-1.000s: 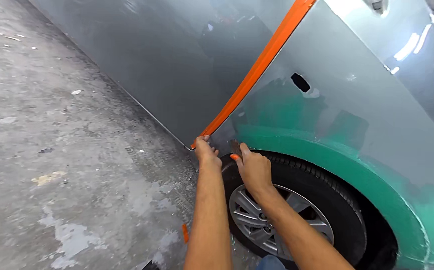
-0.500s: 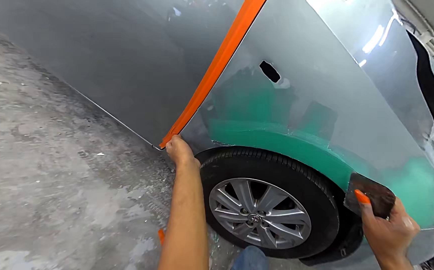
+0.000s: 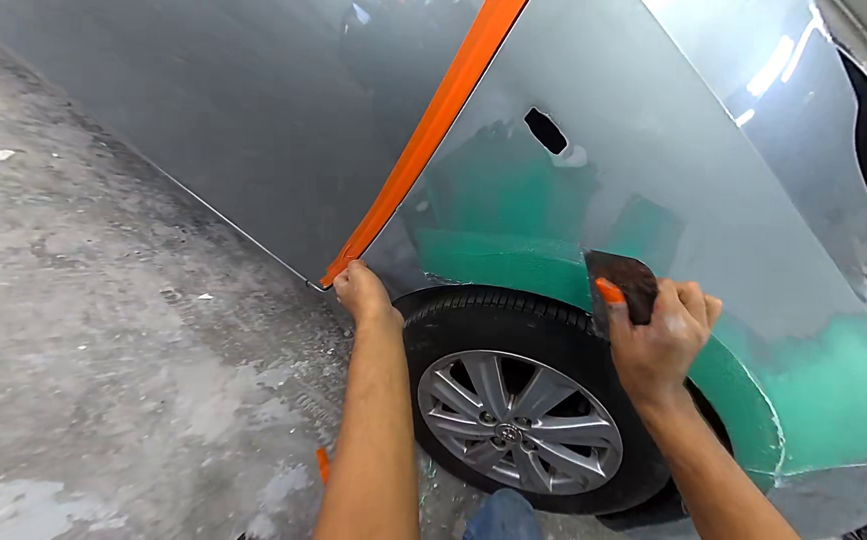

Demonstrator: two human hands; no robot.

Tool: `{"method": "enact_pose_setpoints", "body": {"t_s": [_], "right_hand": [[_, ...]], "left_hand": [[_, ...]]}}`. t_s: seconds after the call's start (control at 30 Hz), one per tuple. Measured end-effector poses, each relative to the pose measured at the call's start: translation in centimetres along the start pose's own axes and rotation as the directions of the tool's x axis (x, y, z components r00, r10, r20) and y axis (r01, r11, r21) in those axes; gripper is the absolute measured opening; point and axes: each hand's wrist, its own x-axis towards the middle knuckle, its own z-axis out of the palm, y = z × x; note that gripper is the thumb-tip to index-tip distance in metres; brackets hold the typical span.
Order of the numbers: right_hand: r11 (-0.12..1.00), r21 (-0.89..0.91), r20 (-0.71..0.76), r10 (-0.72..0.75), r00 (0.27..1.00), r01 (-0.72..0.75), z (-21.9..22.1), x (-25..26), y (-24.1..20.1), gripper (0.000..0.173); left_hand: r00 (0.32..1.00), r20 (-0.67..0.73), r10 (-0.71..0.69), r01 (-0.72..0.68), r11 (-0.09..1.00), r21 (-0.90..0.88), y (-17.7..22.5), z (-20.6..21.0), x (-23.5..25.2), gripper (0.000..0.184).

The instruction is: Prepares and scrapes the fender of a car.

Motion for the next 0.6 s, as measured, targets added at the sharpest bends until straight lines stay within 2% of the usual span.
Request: {"method": "enact_pose_setpoints", "body": {"t_s": [0.13,0.23,0.37,0.43,0.6], "right_hand": [[0.998,0.060,0.040,-0.035,0.999,0.033,0.4,0.3,-0.9,0.040],[0.996,0.027,0.087,0.081,0.993,-0.084,-2.3,-0.6,1.7,0.049],[0.990,0.038,-0.002,0.138,0.990,-0.138,-3.5,-2.5,4.8,0.054],[0.993,0.040,-0.008,0.108,0.994,-0.107,-2.9,-2.1,3.9,0.052],[1.000,-0.002,0.007,0.005,1.000,-0.005,1.1,0.4,-2.3,0.044]], "left_hand": [[1.000,-0.009,0.011,-0.011,1.000,0.021,-0.4,0.2,0.2,0.048],[1.000,0.013,0.005,-0.005,1.000,0.014,-0.4,0.0,0.2,0.049],[1.000,0.013,-0.024,0.024,1.000,-0.013,-0.1,-0.3,0.4,0.048],[0.999,0.003,-0.040,0.040,0.999,-0.016,-0.1,0.0,-0.1,0.050],[0.999,-0.012,-0.051,0.051,0.998,-0.046,0.6,-0.1,-0.5,0.050]]}}
